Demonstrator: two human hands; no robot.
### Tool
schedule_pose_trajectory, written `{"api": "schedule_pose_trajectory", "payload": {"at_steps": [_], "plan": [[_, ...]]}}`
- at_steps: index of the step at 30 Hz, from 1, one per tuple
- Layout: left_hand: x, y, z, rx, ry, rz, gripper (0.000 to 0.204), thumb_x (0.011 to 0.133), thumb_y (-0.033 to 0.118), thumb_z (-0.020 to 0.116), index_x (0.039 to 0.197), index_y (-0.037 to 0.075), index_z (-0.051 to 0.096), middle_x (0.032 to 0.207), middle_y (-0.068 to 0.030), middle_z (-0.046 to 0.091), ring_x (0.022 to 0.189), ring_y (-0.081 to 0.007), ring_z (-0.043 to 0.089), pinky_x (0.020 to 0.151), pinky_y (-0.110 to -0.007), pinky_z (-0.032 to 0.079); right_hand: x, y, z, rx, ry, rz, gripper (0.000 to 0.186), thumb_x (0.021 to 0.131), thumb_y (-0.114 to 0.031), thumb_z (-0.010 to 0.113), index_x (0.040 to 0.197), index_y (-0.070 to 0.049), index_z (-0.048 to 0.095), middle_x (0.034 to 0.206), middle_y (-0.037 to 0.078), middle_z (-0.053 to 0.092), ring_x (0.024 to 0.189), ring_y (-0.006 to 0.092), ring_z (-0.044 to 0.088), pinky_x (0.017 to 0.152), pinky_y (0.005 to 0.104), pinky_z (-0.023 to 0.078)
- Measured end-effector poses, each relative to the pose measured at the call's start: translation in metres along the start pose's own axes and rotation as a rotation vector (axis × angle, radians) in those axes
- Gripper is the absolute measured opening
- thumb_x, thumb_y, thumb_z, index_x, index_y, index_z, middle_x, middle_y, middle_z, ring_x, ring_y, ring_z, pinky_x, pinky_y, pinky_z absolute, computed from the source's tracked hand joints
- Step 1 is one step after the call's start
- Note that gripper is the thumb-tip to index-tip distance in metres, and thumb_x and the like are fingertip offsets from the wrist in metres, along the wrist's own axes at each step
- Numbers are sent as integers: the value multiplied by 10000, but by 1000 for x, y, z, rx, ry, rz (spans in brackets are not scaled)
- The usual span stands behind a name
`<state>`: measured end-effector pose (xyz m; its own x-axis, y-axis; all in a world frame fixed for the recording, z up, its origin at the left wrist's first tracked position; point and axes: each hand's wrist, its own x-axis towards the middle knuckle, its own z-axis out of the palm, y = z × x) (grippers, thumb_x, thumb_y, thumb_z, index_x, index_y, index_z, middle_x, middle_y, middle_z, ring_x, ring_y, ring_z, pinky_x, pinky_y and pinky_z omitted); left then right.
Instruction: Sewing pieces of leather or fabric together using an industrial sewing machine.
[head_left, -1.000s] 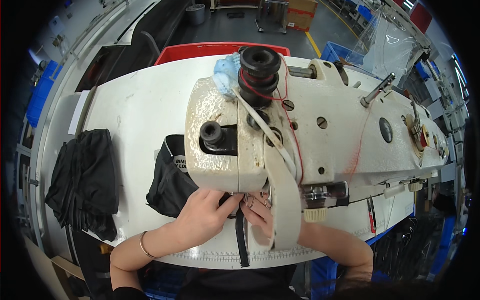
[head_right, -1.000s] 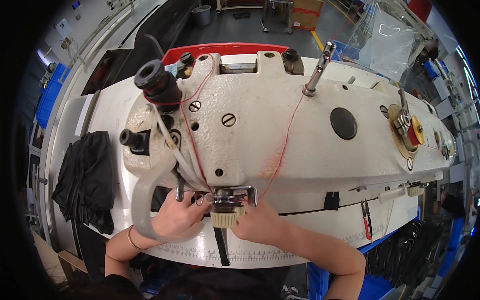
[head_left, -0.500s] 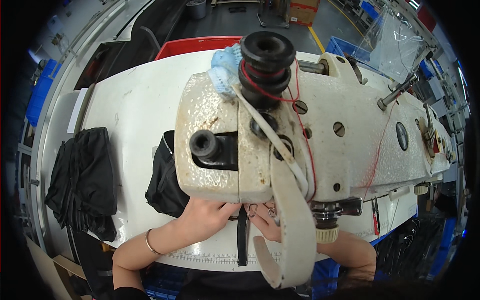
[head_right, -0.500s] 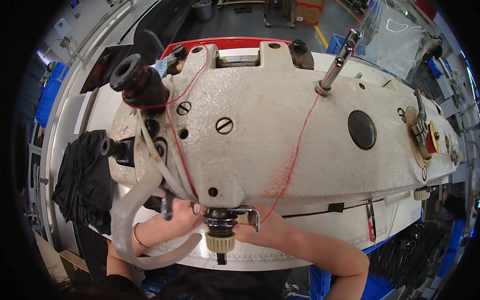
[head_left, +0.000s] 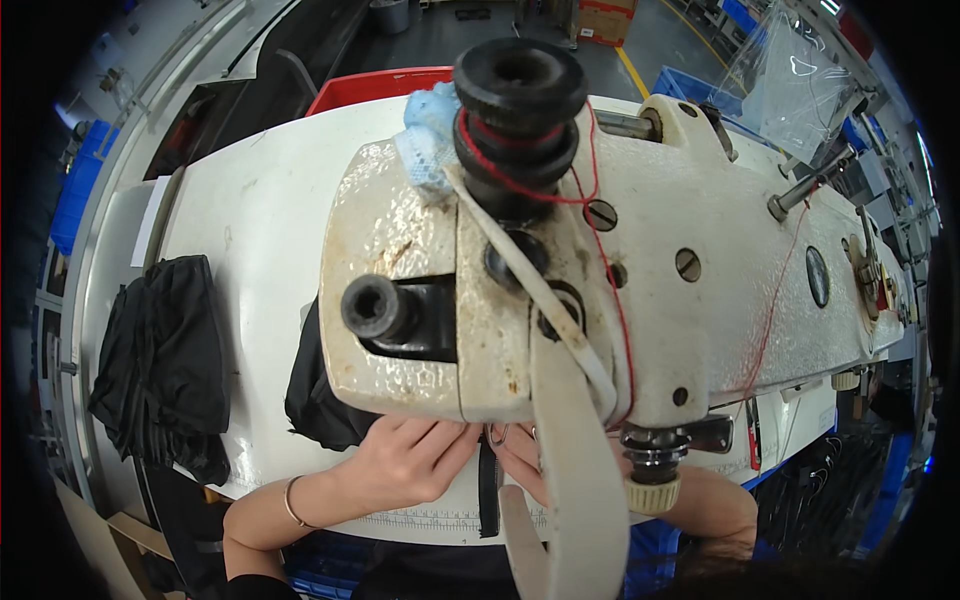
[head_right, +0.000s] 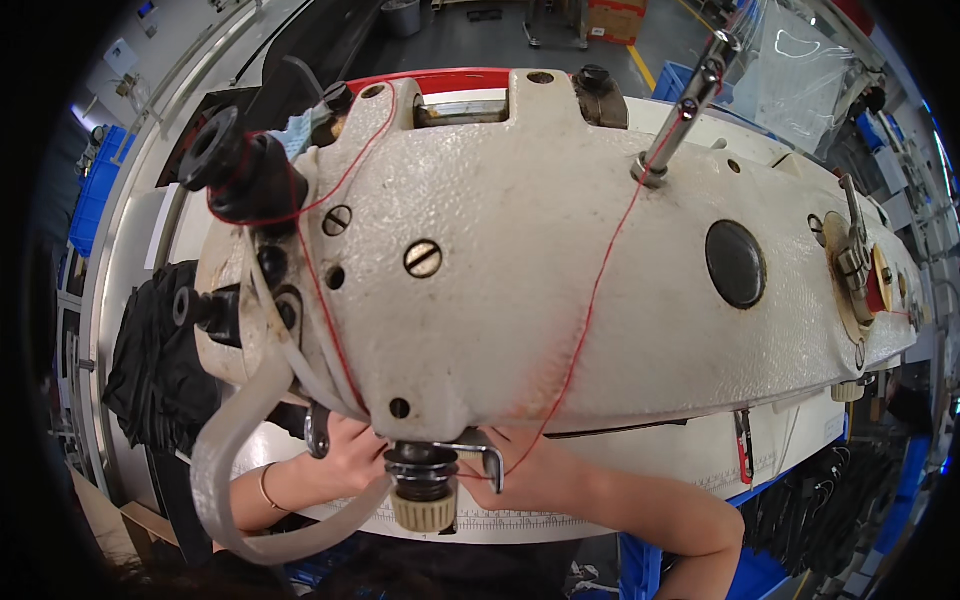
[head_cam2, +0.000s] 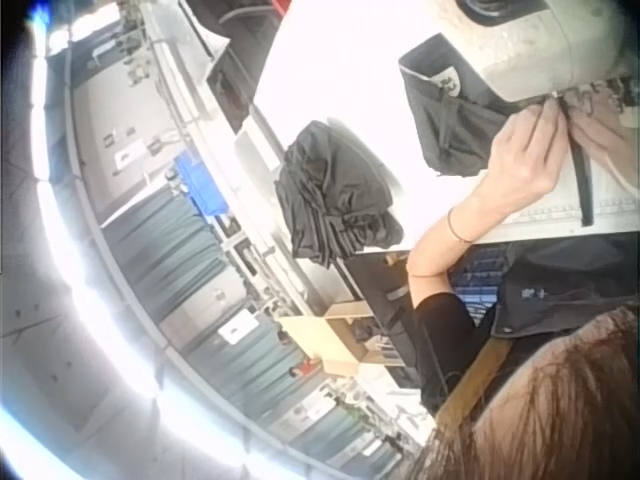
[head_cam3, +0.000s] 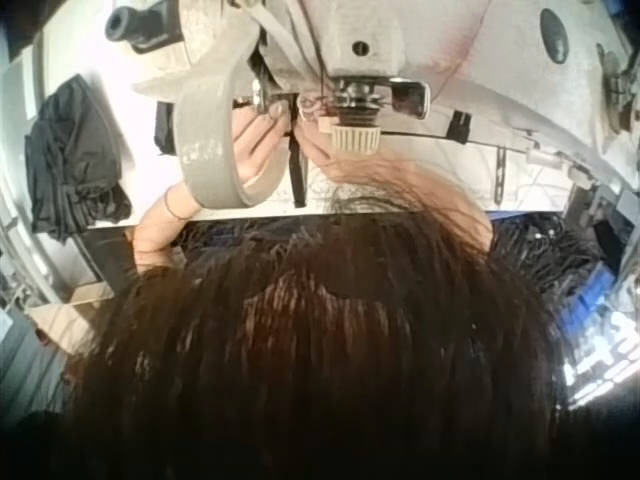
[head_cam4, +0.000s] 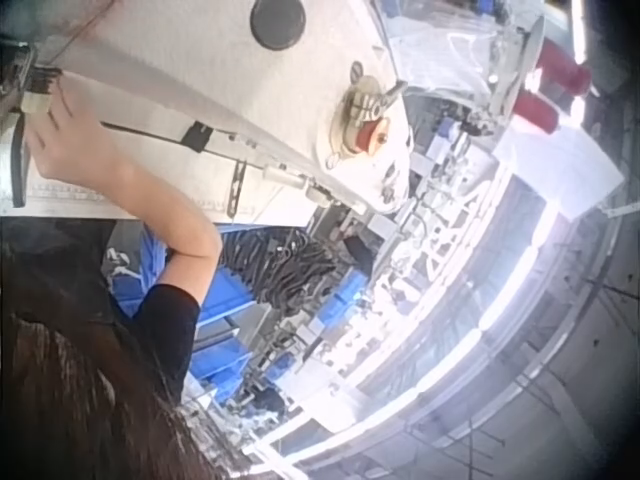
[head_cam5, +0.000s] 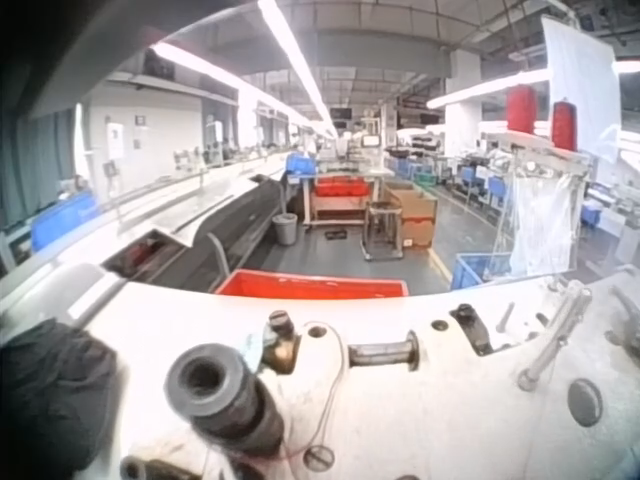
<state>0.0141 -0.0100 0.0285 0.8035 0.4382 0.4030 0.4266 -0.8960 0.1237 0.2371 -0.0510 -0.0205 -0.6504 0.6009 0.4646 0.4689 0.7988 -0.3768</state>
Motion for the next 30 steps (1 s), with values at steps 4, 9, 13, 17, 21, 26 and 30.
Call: {"api": "schedule_pose_trajectory", "payload": {"at_steps": [4,9,13,17,21,26,30], "plan": [[2,5,6,19,15,45,310,618,54,626,912,-37,661,957,-101,609,867,-199,582,662,-268,470,3,-4,-6,-22,-1,-24,218,756,-116,641,946,-21,591,796,113,568,713,252,592,636,361,487],[1,6,8,-3,21,35,287,629,66,627,896,-36,655,982,-117,600,869,-209,579,676,-284,467,-1,0,-5,-331,-109,-207,89,750,-115,635,789,-40,611,702,79,539,681,206,547,560,320,470],[-1,7,13,-39,-27,1,272,638,78,631,892,-15,653,984,-103,598,875,-211,574,694,-303,463,2,2,-6,-332,-8,-214,108,754,-136,635,803,-42,616,712,87,550,684,209,548,556,292,463],[-5,6,17,-137,-20,-65,272,645,77,641,905,-2,658,970,-106,599,856,-247,584,697,-347,475,4,0,-11,-204,-52,-138,170,755,-134,635,890,-30,627,749,93,588,681,229,575,626,329,506],[-6,-5,29,-278,-20,-108,282,639,42,643,916,-11,660,924,-146,614,805,-303,605,695,-393,492,-3,24,29,-742,102,-440,258,652,-167,592,837,8,636,817,225,576,869,368,566,731,449,490],[9,-22,18,-276,-78,-238,194,658,-24,641,851,-4,656,804,-161,612,760,-342,619,676,-420,500,8,14,6,-376,-33,-56,261,824,-217,615,972,-2,630,817,97,616,799,254,604,736,426,507],[16,-16,8,-236,-90,-274,168,651,17,622,816,2,649,792,-131,611,741,-298,609,704,-400,487,5,6,1,-302,-26,-34,290,769,-169,635,1018,-21,651,965,22,639,878,200,609,785,363,510]]}}
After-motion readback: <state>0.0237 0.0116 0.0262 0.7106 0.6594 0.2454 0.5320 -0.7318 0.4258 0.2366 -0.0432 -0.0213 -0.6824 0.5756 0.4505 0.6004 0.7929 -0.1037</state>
